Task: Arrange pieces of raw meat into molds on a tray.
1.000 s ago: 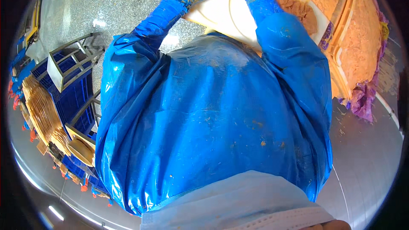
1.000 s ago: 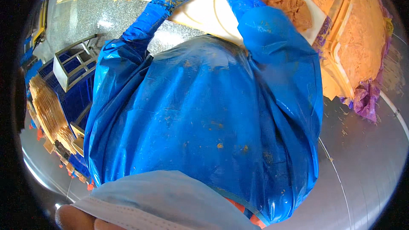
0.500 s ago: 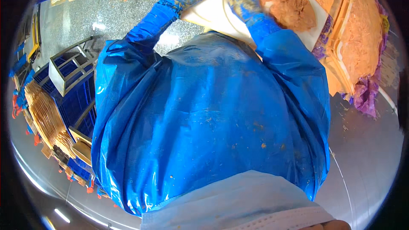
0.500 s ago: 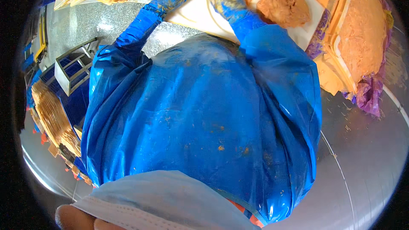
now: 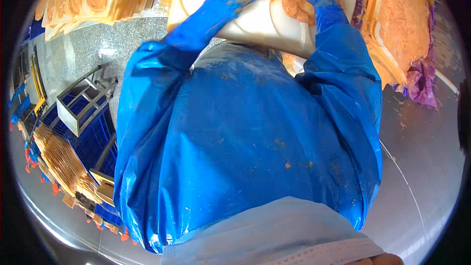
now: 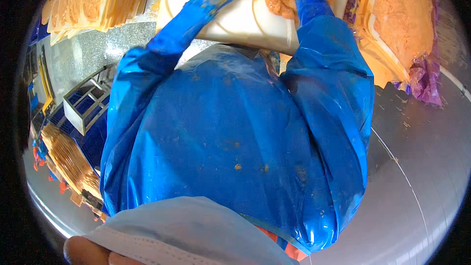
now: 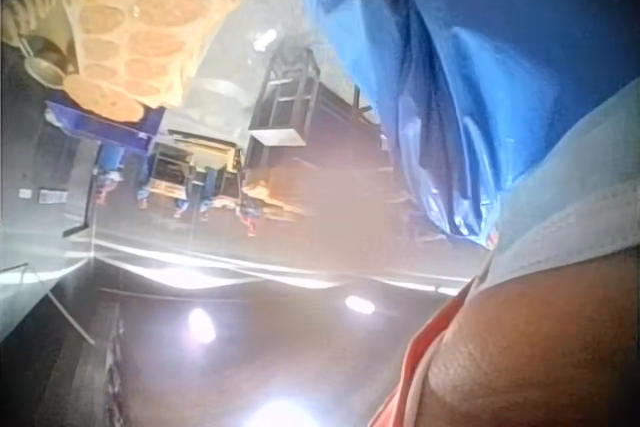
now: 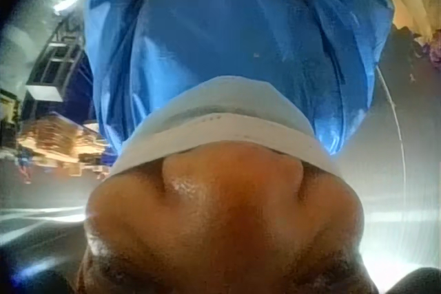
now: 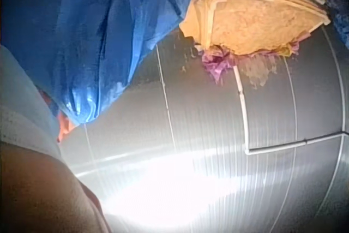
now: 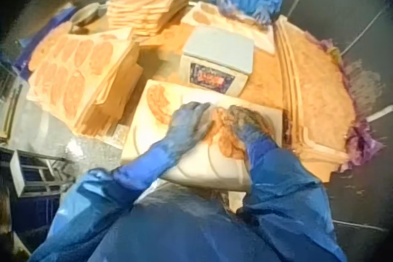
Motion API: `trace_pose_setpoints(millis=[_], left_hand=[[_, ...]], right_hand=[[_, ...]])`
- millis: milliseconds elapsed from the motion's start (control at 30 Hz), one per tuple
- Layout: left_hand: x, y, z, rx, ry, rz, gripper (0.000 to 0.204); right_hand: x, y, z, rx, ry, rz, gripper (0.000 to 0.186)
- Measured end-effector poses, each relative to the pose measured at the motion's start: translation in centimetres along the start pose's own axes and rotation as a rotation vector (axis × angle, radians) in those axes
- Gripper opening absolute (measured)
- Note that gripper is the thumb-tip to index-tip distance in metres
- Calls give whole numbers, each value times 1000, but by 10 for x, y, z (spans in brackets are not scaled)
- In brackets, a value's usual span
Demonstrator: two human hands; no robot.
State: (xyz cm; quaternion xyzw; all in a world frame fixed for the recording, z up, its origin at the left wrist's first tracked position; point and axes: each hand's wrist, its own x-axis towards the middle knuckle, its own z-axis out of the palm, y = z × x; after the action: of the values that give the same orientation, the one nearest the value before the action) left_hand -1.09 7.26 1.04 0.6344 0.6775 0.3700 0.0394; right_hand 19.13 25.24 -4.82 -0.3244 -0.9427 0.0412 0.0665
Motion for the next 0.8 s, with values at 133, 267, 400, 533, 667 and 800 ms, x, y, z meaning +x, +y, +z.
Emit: trace_pose_setpoints(millis=[133,267,400,533,667,800], left_hand=[[30,-4,35,27,-192,-163,47],[57,0,32,60,-473,-84,35],[26,-15,11,-14,-372,-15,22],[15,-17,-3,76,-246,-1,19],[43,2,35,175,-397,67,21],[31,4,25,141,-477,52,27]], right_hand=[[-4,-1,-46,754,-210,85,23],[-31,26,-48,1143,-77,228,16],[-77,93,-32,-26,107,-369,30],[-81,60,-55,-24,22,-321,27],[-45,-28,-80,502,161,233,19],[-42,-27,-56,319,347,-76,22]])
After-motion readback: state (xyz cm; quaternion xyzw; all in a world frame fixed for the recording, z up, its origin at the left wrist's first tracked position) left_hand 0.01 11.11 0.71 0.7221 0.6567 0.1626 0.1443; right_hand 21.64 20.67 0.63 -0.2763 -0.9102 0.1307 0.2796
